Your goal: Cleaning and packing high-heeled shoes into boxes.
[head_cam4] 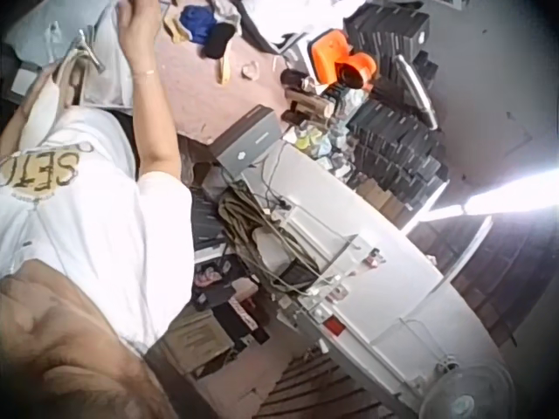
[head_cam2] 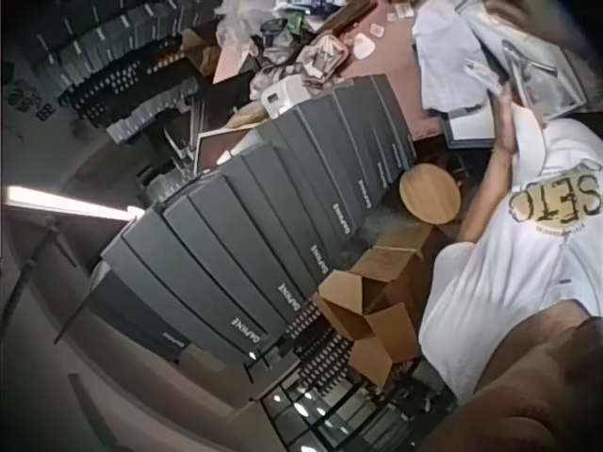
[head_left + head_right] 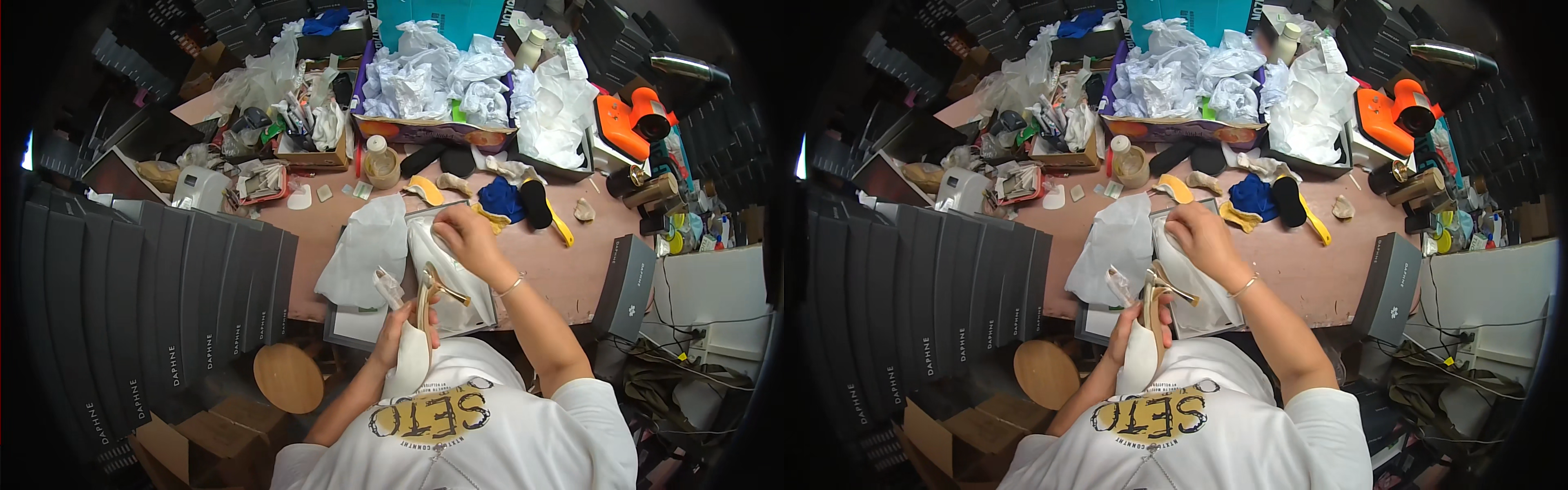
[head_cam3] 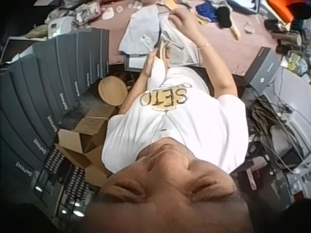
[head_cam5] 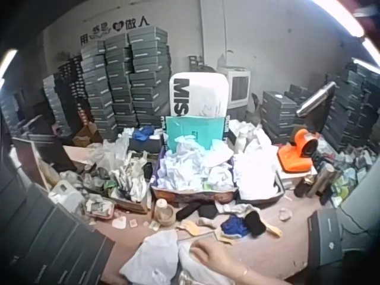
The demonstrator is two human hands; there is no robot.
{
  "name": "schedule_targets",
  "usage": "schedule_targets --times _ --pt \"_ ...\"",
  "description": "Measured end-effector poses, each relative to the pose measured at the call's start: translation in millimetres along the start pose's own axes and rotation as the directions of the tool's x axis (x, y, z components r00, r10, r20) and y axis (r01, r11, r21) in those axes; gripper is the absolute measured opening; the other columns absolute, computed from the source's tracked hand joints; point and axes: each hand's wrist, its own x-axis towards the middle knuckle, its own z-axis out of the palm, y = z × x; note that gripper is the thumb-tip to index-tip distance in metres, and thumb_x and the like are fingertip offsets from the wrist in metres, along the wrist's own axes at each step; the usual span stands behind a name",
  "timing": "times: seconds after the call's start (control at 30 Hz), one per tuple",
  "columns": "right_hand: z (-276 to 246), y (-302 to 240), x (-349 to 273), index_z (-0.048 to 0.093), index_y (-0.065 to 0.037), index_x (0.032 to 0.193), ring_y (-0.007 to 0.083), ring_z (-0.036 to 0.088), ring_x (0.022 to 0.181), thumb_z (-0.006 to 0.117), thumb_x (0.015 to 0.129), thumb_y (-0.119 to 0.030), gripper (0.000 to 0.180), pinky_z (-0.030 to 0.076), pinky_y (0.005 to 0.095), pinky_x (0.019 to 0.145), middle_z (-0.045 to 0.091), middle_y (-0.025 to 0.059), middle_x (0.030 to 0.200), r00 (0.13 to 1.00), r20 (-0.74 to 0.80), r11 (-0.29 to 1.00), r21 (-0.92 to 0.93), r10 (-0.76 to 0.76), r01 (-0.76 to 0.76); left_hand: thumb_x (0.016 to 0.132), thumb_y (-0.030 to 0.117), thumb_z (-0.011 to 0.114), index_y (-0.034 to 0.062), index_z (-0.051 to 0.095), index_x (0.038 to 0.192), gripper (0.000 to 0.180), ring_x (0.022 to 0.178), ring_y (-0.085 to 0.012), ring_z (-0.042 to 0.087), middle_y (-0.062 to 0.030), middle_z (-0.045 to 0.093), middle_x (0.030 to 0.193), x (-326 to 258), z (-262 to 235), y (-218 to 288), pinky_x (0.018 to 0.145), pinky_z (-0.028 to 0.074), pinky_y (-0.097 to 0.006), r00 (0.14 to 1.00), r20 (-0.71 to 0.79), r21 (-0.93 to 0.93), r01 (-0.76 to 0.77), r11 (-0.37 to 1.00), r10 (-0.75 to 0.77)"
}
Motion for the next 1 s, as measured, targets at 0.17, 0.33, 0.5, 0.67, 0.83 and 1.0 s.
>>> schedule_targets --times 0.17,0.33,0.5,0.67,0.83,1.0 --pt "3 -5 -31 0.056 -0.002 0.124 0.0073 0.059 0.082 0.058 0.095 -0.016 0.032 0.049 0.0213 0.073 0.065 0.0015 0.101 0.818 0.563 0.331 0.755 0.115 -0.566 0.092 0.054 0.047 -0.0019 0.046 0.127 0.066 0.079 -0.0143 0.060 -0.0048 0.057 0.098 3 -14 -5 0.072 0.049 -0.028 0.975 -0.128 -0.001 -0.181 0.983 0.179" --pt "18 -16 -36 0.060 -0.003 0.107 0.0058 0.059 0.080 0.060 0.093 -0.014 0.018 0.051 0.0199 0.070 0.064 0.0010 0.094 0.817 0.530 0.258 0.776 0.229 -0.576 0.085 0.027 0.071 -0.0036 0.049 0.123 0.054 0.088 -0.0102 0.059 -0.0058 0.059 0.102 -17 -9 43 0.078 0.049 -0.026 0.968 -0.154 0.442 -0.111 0.890 0.197" --pt "30 -33 -30 0.057 -0.004 0.094 0.0070 0.059 0.077 0.064 0.090 -0.011 0.011 0.049 0.0202 0.067 0.062 0.0013 0.087 0.890 0.410 0.325 0.829 0.199 -0.455 0.087 0.013 0.066 -0.0019 0.051 0.115 0.035 0.090 -0.0131 0.062 -0.0100 0.062 0.104 -6 -40 56 0.075 0.053 -0.027 0.981 -0.163 0.201 0.138 0.970 -0.106" --pt "3 -13 -32 0.058 -0.003 0.104 0.0077 0.058 0.087 0.064 0.089 -0.007 0.017 0.049 0.0225 0.076 0.061 0.0038 0.098 0.908 0.286 0.233 0.902 0.305 -0.363 0.085 0.039 0.066 0.0012 0.049 0.118 0.052 0.085 -0.0293 0.065 -0.0222 0.062 0.100 -9 -47 52 0.072 0.056 -0.037 1.000 -0.018 -0.247 -0.016 0.969 0.012" --pt "11 -35 -65 0.061 -0.001 0.105 0.0091 0.056 0.090 0.066 0.087 -0.008 0.019 0.046 0.0238 0.082 0.062 0.0022 0.098 0.909 0.311 0.472 0.780 0.277 -0.411 0.087 0.043 0.062 0.0036 0.054 0.116 0.050 0.083 -0.0301 0.064 -0.0212 0.062 0.098 -5 -70 20 0.064 0.057 -0.038 0.991 0.129 -0.594 0.111 0.797 -0.041" --pt "22 -58 -76 0.063 -0.001 0.102 0.0193 0.060 0.090 0.066 0.083 -0.003 0.019 0.048 0.0290 0.080 0.060 0.0093 0.099 0.996 0.087 0.875 0.484 -0.031 -0.015 0.089 0.040 0.059 0.0000 0.054 0.112 0.047 0.089 -0.0290 0.063 -0.0161 0.059 0.097 0 -77 11 0.065 0.058 -0.039 0.969 0.242 -0.691 0.128 0.712 0.060"
